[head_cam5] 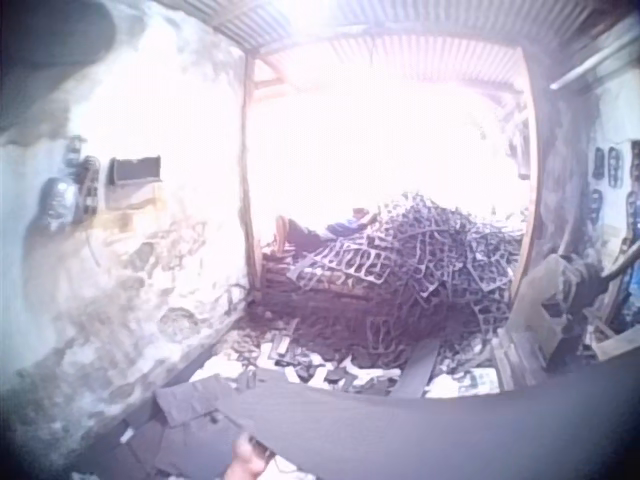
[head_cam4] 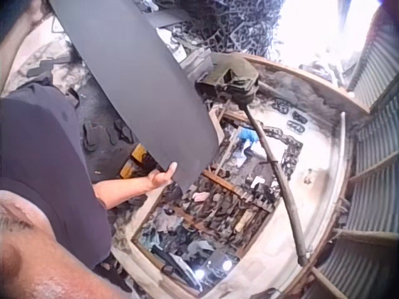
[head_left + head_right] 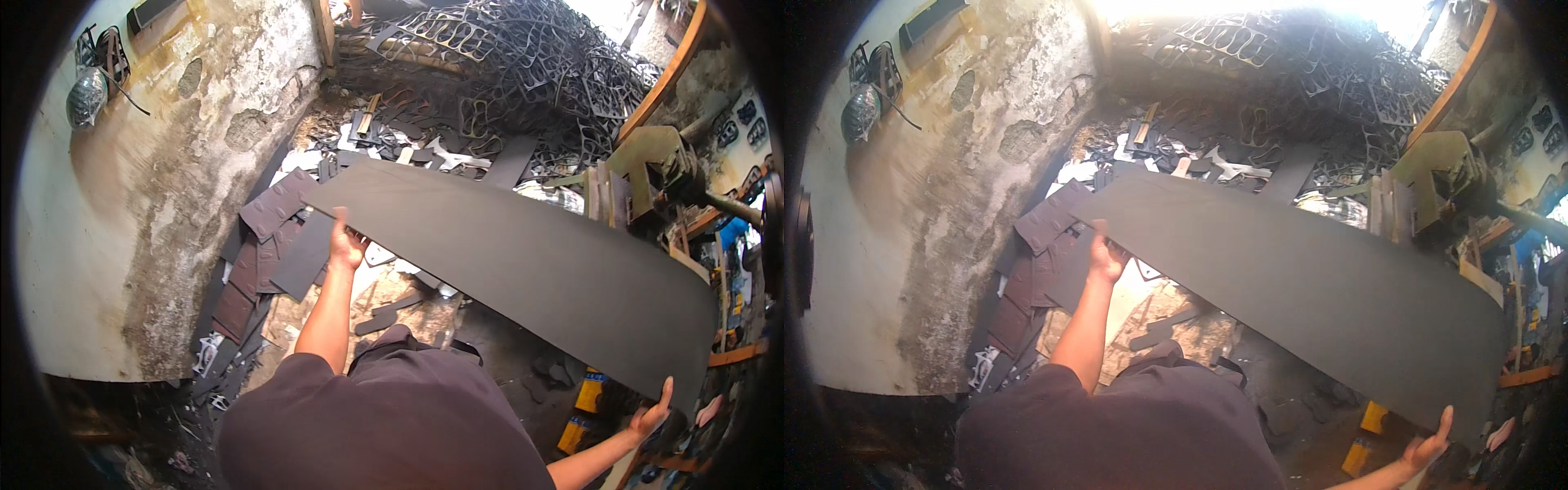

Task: The person operates a manual hydraulic press to cut rubber soles from a sheet of material. They repeatedly place a sole-shaped template on the rubber sheet, press the lever to cut, remove the cut sole, and repeat the process.

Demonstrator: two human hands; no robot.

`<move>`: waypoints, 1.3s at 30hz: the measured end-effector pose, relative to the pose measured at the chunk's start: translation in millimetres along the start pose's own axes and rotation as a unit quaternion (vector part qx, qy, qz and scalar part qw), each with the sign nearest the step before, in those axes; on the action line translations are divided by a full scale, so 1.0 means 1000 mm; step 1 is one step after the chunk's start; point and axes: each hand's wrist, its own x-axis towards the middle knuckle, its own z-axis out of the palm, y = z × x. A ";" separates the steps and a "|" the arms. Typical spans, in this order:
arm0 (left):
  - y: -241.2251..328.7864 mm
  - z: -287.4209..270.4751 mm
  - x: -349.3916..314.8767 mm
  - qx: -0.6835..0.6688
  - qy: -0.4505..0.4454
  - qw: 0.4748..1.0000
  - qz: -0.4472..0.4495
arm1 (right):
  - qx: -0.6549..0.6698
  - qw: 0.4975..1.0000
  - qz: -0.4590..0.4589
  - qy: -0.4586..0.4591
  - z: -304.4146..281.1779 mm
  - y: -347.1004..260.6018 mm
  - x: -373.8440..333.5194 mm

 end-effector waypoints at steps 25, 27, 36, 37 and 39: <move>-0.117 0.125 0.134 -0.008 -0.006 1.000 -0.011 | 0.075 0.965 -0.046 0.246 -0.128 0.049 0.161; -0.121 0.144 0.150 0.003 -0.056 0.998 -0.006 | 0.063 0.966 -0.040 0.247 -0.126 0.080 0.177; -0.076 0.158 0.209 0.123 0.049 0.988 0.078 | 0.067 0.977 0.016 0.200 -0.099 0.161 0.284; -0.102 0.168 0.194 0.124 0.081 0.984 0.095 | 0.040 0.978 0.015 0.204 -0.100 0.168 0.296; -0.087 0.157 0.188 0.190 0.142 0.957 0.166 | 0.031 0.979 0.024 0.202 -0.089 0.199 0.337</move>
